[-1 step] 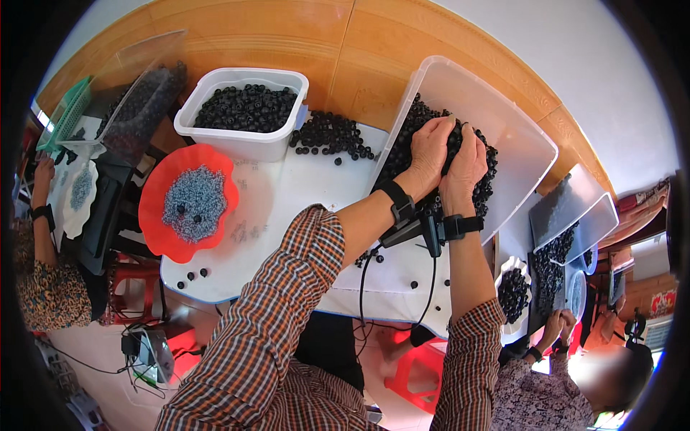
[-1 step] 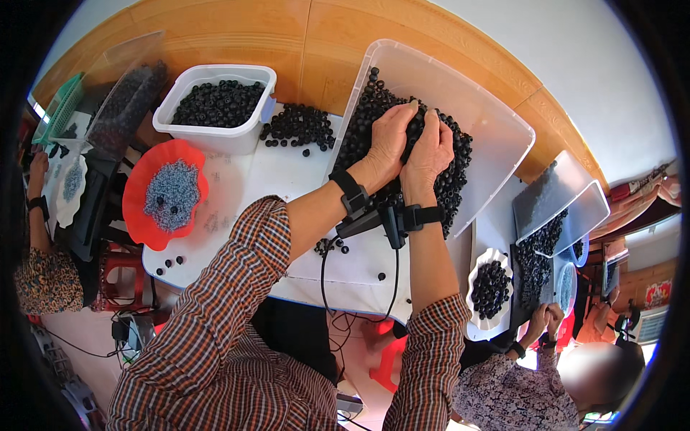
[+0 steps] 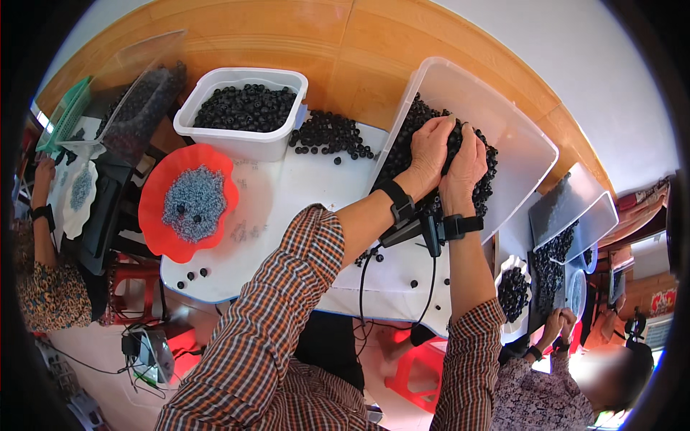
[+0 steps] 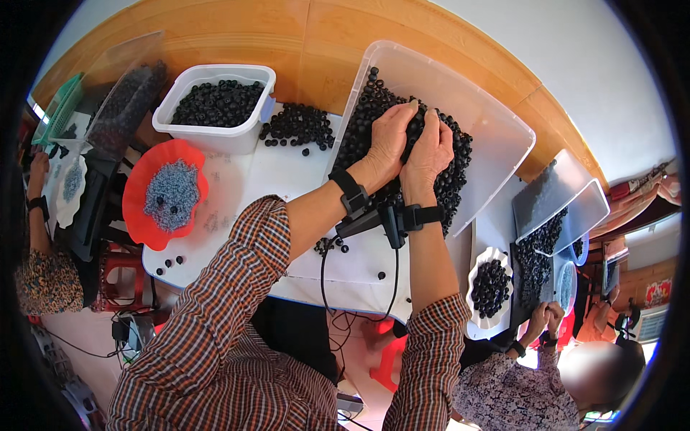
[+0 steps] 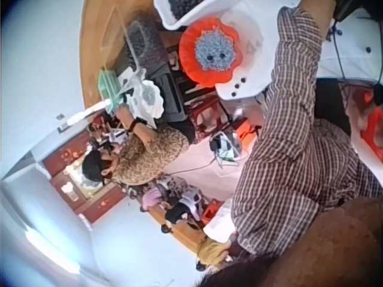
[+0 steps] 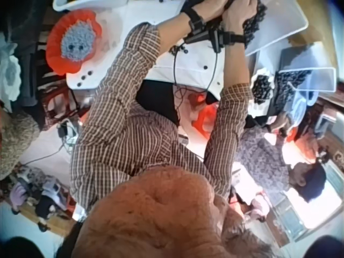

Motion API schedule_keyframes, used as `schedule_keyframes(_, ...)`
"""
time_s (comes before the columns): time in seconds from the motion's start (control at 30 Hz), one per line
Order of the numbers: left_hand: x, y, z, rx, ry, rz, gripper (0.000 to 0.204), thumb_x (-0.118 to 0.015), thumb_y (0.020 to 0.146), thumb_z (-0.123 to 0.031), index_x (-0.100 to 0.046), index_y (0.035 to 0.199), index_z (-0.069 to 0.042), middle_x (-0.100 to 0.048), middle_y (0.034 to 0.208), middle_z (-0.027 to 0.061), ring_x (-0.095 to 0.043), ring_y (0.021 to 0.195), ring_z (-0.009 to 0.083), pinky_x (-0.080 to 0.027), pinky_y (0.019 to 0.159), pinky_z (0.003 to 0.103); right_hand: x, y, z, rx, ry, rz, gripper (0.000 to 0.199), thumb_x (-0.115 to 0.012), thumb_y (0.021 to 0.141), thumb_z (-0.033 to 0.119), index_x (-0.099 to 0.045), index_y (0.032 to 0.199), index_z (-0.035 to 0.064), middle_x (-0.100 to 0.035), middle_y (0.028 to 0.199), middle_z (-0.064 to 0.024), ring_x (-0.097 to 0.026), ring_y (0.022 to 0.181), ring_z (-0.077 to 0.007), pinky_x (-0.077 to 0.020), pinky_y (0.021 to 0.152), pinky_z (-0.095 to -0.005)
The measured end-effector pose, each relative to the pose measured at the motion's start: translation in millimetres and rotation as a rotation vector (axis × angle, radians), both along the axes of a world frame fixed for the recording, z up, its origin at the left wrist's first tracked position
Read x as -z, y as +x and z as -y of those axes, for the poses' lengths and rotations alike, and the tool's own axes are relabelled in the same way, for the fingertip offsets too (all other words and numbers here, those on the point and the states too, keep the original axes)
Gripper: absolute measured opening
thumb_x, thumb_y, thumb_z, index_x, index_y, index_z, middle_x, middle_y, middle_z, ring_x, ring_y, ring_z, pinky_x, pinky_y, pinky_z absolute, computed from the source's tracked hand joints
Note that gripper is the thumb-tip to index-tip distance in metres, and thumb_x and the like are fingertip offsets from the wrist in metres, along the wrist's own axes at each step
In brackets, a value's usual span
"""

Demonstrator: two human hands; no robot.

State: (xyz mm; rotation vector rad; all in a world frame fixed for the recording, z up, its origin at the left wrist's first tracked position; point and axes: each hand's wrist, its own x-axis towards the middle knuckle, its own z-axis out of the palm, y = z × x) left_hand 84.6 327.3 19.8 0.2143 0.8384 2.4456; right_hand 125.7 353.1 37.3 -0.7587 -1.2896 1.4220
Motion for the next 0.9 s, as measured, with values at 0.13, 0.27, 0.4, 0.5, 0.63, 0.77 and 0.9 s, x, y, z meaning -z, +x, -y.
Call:
schedule_keyframes(0.13,-1,4,2,0.008,0.016,-0.004,0.028,-0.066,0.088,-0.024,-0.069,0.102,0.000,-0.067,0.091,0.0026,-0.054,0.083,0.0094,-0.045,0.075,0.026,4,2,1,0.035,0.020,-0.062,0.032,-0.070,0.086,0.028,-0.065,0.094,-0.0024,-0.062,0.087,-0.0036,-0.053,0.080,-0.0112,-0.0450,0.073,-0.0264)
schedule_keyframes(0.27,-1,6,6,0.016,0.008,0.004,0.028,-0.067,0.088,-0.025,-0.069,0.101,0.000,-0.066,0.091,0.0017,-0.053,0.083,0.0088,-0.045,0.075,0.025,2,5,5,0.037,0.024,-0.033,0.031,-0.069,0.087,0.028,-0.065,0.094,-0.0023,-0.062,0.087,-0.0036,-0.052,0.080,-0.0111,-0.0451,0.073,-0.0266)
schedule_keyframes(0.4,-1,7,9,0.022,0.018,0.003,0.027,-0.067,0.088,-0.024,-0.069,0.101,-0.001,-0.065,0.091,0.0008,-0.052,0.082,0.0082,-0.045,0.074,0.025,0,5,11,0.032,0.008,-0.054,0.030,-0.069,0.087,0.027,-0.065,0.094,-0.0020,-0.062,0.087,-0.0033,-0.052,0.080,-0.0111,-0.0450,0.073,-0.0266)
schedule_keyframes(0.5,-2,7,12,0.019,0.016,-0.006,0.025,-0.067,0.089,-0.024,-0.069,0.101,-0.001,-0.065,0.090,0.0003,-0.052,0.082,0.0079,-0.044,0.074,0.024,2,5,12,0.025,-0.003,-0.060,0.029,-0.068,0.088,0.026,-0.064,0.094,-0.0019,-0.062,0.086,-0.0034,-0.052,0.080,-0.0113,-0.0451,0.073,-0.0268)
schedule_keyframes(0.63,-4,7,15,0.083,0.019,-0.007,0.023,-0.065,0.091,-0.021,-0.067,0.104,-0.002,-0.064,0.099,0.0003,-0.054,0.094,0.0089,-0.042,0.085,0.025,3,7,11,0.036,0.005,-0.062,0.028,-0.068,0.088,0.026,-0.064,0.093,-0.0014,-0.061,0.084,-0.0027,-0.051,0.078,-0.0108,-0.0444,0.071,-0.0265)
schedule_keyframes(0.77,-5,8,17,0.086,0.013,-0.003,0.023,-0.065,0.090,-0.020,-0.067,0.104,-0.002,-0.064,0.100,0.0006,-0.054,0.094,0.0090,-0.042,0.086,0.025,1,6,14,0.050,0.014,-0.065,0.027,-0.068,0.088,0.026,-0.063,0.091,-0.0006,-0.059,0.082,-0.0011,-0.049,0.075,-0.0097,-0.0428,0.068,-0.0255)
schedule_keyframes(0.9,-2,6,18,0.084,0.021,-0.001,0.024,-0.065,0.091,-0.020,-0.067,0.105,-0.002,-0.064,0.100,0.0008,-0.054,0.094,0.0091,-0.043,0.085,0.025,-1,6,19,0.038,-0.011,-0.064,0.027,-0.069,0.088,0.026,-0.063,0.091,-0.0004,-0.059,0.082,-0.0008,-0.049,0.076,-0.0094,-0.0424,0.068,-0.0252)
